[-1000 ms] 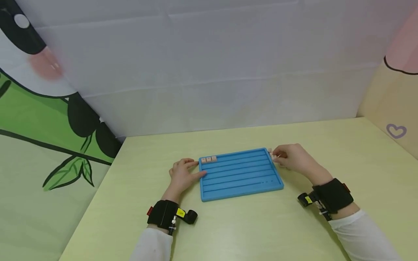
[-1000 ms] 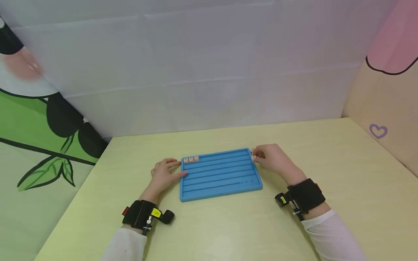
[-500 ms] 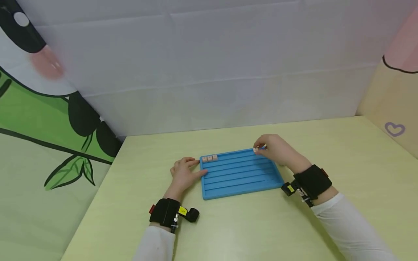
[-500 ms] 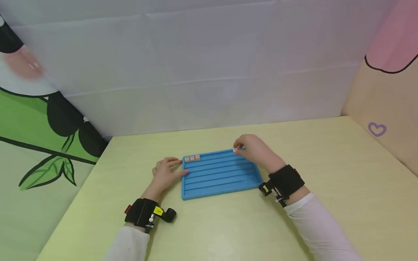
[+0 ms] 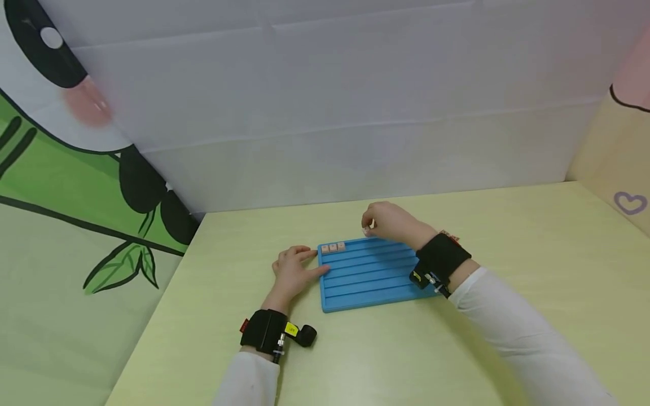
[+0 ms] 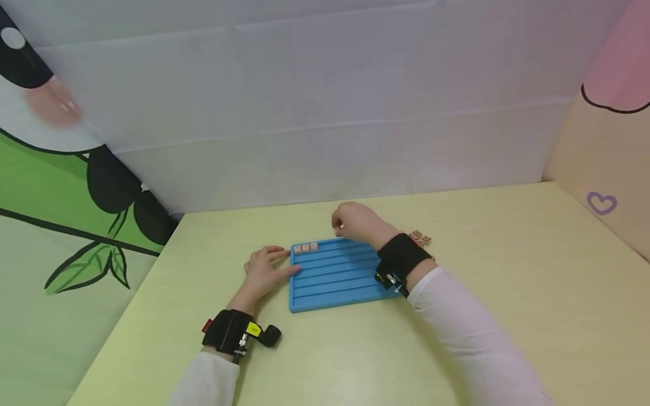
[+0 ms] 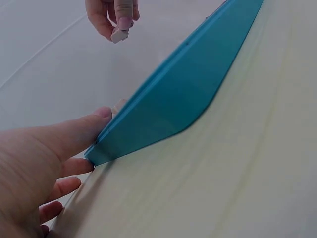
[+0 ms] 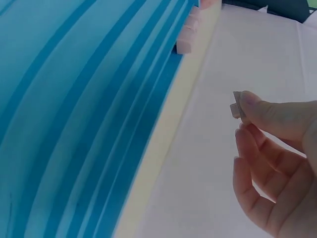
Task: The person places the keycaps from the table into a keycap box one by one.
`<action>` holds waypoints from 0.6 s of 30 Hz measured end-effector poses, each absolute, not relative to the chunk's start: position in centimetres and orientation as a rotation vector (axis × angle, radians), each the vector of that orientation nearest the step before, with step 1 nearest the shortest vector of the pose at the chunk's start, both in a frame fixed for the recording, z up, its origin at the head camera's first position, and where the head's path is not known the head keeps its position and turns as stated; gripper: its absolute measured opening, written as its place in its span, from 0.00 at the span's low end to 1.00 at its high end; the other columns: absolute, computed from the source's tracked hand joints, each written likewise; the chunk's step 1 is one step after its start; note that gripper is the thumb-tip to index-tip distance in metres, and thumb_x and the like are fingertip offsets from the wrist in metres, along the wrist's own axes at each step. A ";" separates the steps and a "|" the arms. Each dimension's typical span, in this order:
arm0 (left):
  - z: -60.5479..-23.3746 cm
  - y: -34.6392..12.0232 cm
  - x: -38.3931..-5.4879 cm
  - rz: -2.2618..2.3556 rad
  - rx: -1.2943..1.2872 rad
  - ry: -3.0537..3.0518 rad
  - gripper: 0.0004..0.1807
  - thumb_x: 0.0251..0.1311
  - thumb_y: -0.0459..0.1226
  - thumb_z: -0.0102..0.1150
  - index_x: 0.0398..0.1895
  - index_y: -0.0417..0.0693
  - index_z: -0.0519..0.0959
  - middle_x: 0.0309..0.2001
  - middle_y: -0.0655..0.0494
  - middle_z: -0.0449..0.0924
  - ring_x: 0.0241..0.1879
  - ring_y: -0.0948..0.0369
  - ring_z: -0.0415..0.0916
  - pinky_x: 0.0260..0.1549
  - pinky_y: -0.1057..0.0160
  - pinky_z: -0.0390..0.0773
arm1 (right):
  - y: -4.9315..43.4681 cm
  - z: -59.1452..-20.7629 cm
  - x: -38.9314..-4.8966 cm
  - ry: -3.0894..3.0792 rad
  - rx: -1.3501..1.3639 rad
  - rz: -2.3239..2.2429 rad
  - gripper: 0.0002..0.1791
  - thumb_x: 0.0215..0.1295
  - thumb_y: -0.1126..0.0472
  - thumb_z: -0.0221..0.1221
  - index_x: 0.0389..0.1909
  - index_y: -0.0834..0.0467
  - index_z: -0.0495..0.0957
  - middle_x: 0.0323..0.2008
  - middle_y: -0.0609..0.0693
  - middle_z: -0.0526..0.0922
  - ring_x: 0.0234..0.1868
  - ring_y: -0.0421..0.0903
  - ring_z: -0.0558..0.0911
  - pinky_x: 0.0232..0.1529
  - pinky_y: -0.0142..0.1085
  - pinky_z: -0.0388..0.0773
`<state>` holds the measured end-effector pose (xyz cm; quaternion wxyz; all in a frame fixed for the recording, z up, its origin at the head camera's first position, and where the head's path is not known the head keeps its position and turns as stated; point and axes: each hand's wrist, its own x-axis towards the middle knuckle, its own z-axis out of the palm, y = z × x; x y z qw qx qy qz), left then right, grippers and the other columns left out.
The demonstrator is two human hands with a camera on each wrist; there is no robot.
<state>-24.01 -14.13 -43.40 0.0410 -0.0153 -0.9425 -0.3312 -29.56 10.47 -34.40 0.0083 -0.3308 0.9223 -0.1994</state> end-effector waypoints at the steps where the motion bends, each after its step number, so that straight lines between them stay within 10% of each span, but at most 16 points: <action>1: -43.4 -14.1 -24.0 -1.010 -0.044 -2.887 0.32 0.51 0.51 0.68 0.56 0.43 0.78 0.61 0.46 0.69 0.63 0.43 0.55 0.58 0.42 0.47 | 10.2 -34.5 -29.7 2.878 -1.042 -0.615 0.07 0.62 0.65 0.60 0.38 0.60 0.84 0.40 0.54 0.83 0.39 0.49 0.80 0.43 0.41 0.77; 18: -43.2 -14.0 -23.8 -0.998 -0.040 -2.890 0.32 0.51 0.52 0.68 0.56 0.43 0.78 0.60 0.47 0.69 0.62 0.44 0.56 0.57 0.42 0.49 | 6.8 -36.9 -30.2 2.828 -1.020 -0.487 0.07 0.63 0.63 0.60 0.39 0.60 0.83 0.39 0.54 0.83 0.41 0.49 0.79 0.46 0.41 0.76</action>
